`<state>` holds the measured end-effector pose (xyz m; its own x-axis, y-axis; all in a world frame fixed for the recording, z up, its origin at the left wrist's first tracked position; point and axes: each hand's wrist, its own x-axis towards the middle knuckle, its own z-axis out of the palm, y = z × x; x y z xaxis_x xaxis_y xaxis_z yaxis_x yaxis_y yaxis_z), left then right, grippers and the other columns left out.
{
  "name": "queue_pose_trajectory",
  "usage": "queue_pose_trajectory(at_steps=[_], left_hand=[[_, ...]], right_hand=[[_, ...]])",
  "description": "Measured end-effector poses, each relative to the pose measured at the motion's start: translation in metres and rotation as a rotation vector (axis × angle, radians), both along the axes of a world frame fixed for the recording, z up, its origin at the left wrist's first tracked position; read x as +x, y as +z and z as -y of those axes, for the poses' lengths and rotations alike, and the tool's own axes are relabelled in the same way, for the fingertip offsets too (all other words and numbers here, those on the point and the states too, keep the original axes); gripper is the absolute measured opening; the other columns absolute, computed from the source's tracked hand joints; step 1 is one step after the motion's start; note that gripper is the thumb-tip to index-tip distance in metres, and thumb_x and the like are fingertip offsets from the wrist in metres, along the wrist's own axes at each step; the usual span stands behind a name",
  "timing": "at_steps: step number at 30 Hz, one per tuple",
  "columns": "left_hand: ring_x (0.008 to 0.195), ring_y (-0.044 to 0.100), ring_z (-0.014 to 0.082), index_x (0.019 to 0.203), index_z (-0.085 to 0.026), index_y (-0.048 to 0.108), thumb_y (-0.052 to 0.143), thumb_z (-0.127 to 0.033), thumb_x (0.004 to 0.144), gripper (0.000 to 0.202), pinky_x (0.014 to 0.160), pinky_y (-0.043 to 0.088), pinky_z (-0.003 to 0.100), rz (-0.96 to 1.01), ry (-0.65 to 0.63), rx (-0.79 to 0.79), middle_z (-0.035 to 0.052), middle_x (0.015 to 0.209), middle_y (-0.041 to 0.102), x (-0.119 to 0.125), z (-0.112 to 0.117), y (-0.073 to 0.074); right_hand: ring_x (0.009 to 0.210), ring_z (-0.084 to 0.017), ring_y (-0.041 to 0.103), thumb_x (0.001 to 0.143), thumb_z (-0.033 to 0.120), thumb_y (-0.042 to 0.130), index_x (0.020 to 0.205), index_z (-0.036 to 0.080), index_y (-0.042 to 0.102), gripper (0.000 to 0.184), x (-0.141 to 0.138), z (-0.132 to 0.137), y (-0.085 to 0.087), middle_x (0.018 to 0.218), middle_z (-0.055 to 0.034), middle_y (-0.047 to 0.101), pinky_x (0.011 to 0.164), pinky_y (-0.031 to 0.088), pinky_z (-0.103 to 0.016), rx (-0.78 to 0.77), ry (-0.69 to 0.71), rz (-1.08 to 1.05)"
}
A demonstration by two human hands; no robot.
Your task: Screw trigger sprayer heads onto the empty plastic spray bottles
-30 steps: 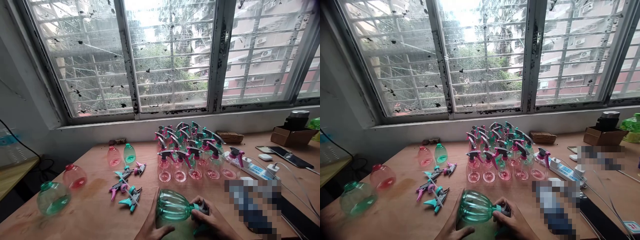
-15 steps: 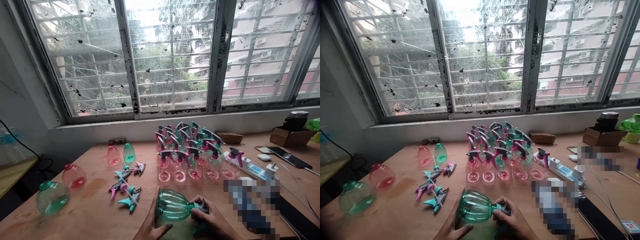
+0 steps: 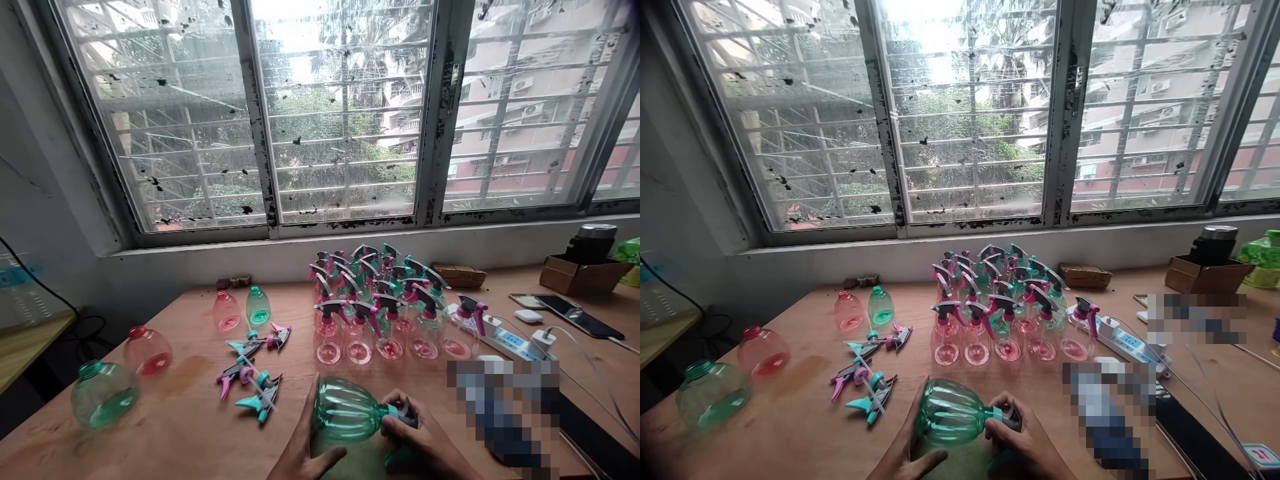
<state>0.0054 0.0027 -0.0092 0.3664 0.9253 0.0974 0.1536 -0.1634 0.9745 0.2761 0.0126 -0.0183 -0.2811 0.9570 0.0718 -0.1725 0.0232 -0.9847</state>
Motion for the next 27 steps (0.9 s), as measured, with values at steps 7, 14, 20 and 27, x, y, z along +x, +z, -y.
queue_pose_trajectory(at_steps=[7, 14, 20, 27], left_hand=[[0.155, 0.024, 0.0378, 0.163, -0.024, 0.008, 0.078, -0.056, 0.078, 0.114, 0.129, 0.012, 0.054, 0.12, -0.053, -0.094, 0.0131, 0.169, 0.027, 0.0017, -0.002, 0.0019], [0.158, 0.016, 0.0334, 0.162, -0.029, 0.002, 0.077, -0.049, 0.083, 0.11, 0.13, 0.009, 0.05, 0.05, -0.032, -0.011, 0.0077, 0.171, 0.02, 0.0019, 0.0029, 0.0043], [0.155, 0.027, 0.0338, 0.162, -0.026, 0.002, 0.077, -0.051, 0.082, 0.113, 0.13, 0.015, 0.05, 0.121, -0.091, -0.117, 0.0104, 0.169, 0.028, 0.0014, 0.0028, 0.0071], [0.158, 0.016, 0.0346, 0.162, -0.029, 0.002, 0.075, -0.052, 0.084, 0.109, 0.13, 0.009, 0.053, -0.01, -0.049, 0.021, 0.0061, 0.172, 0.014, -0.0008, 0.0013, 0.0029]], right_hand=[[0.06, -0.016, 0.061, 0.078, 0.056, 0.082, 0.093, 0.018, 0.063, 0.045, 0.0005, 0.0, -0.0011, 0.071, -0.001, 0.07, 0.058, 0.044, -0.026, 0.013, 0.006, -0.006], [0.061, -0.016, 0.062, 0.079, 0.056, 0.081, 0.094, 0.017, 0.063, 0.045, 0.0008, -0.0005, -0.003, 0.072, -0.0012, 0.07, 0.058, 0.045, -0.026, 0.007, 0.007, -0.022], [0.06, -0.016, 0.061, 0.079, 0.056, 0.081, 0.093, 0.018, 0.064, 0.044, 0.0004, -0.0009, -0.0018, 0.072, -0.0011, 0.07, 0.058, 0.044, -0.025, 0.018, 0.016, 0.008], [0.06, -0.016, 0.062, 0.078, 0.055, 0.082, 0.094, 0.017, 0.064, 0.044, 0.0007, -0.0008, -0.0044, 0.071, -0.0015, 0.071, 0.057, 0.046, -0.026, 0.009, -0.005, -0.034]])
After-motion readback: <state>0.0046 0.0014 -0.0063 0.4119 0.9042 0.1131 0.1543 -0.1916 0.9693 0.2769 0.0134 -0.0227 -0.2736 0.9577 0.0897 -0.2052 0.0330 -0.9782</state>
